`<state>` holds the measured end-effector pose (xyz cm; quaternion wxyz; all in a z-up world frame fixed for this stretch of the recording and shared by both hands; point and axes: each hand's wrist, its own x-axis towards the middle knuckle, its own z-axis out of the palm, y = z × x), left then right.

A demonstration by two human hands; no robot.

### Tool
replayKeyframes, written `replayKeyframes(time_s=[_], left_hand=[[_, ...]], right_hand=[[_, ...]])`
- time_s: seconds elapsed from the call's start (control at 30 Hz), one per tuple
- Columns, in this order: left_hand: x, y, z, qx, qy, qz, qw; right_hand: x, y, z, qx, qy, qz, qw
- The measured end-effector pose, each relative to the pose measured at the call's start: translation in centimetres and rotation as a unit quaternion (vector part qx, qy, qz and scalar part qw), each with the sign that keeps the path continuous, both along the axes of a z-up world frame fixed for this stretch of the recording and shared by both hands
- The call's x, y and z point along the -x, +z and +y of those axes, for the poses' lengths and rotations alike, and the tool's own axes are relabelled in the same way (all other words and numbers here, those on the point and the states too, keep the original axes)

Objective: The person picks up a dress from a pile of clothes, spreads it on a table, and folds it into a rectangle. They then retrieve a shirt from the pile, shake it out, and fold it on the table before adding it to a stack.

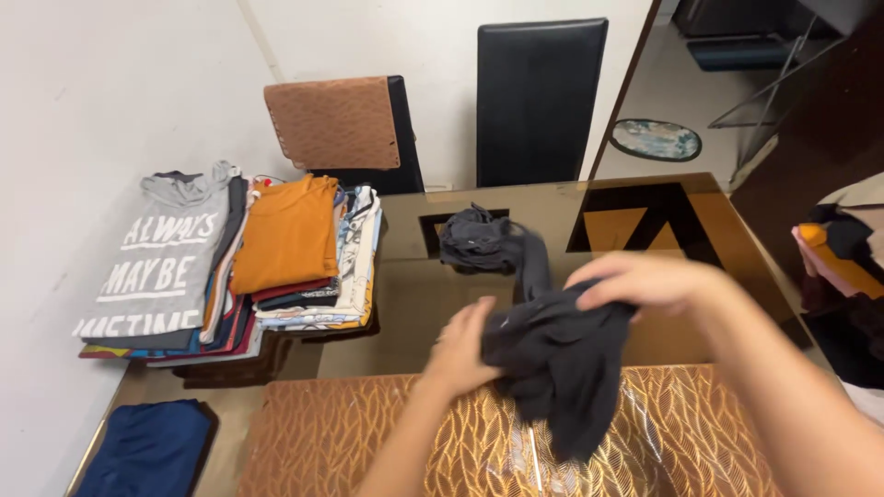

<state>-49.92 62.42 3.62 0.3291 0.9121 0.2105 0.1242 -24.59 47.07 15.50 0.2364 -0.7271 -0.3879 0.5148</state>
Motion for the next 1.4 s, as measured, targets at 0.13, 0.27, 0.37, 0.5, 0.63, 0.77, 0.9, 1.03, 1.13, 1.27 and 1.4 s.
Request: replayKeyframes(time_s=[0.13, 0.27, 0.37, 0.5, 0.63, 0.77, 0.9, 1.03, 1.13, 1.27, 1.4], left_hand=[[-2.6, 1.0, -0.3, 0.114, -0.002, -0.102, 0.988], [-2.1, 4.4, 1.6, 0.02, 0.06, -0.121, 0.991], [-3.4, 2.6, 4.1, 0.02, 0.079, -0.093, 0.992], [-3.0, 7.4, 2.8, 0.485, 0.056, -0.071, 0.87], [-1.5, 7.8, 5.2, 0.549, 0.11, -0.13, 0.818], [0.3, 4.0, 10.3, 0.353, -0.021, -0.095, 0.931], [2.1, -1.5, 18.3, 0.214, 0.063, -0.144, 0.964], [5.3, 3.7, 18.1, 0.547, 0.196, -0.217, 0.785], [3.3, 2.3, 16.7, 0.471, 0.285, -0.167, 0.818], [-2.7, 4.9, 7.7, 0.267, 0.1, -0.111, 0.952], [-4.8, 7.8, 4.3, 0.376, -0.063, -0.155, 0.911]], right_hand=[[-4.2, 1.0, -1.3, -0.289, -0.133, -0.042, 0.947], [-2.3, -1.6, -2.0, -0.404, -0.25, -0.398, 0.785], [6.3, -2.4, -0.4, -0.478, -0.167, -0.478, 0.718], [11.7, -8.3, 2.1, -0.444, -0.195, -0.219, 0.847], [9.4, -10.8, 2.4, -0.35, -0.286, -0.056, 0.89], [4.2, -11.6, 0.5, -0.421, -0.412, -0.091, 0.803], [-0.7, -9.5, -3.9, -0.416, -0.607, 0.054, 0.675], [-11.5, -18.9, -11.8, -0.525, -0.512, 0.07, 0.677], [-1.9, -9.6, -9.8, -0.186, -0.476, -0.479, 0.713], [10.3, -4.5, -1.9, -0.22, -0.236, -0.418, 0.849], [9.4, -9.1, 1.4, -0.34, -0.152, -0.259, 0.891]])
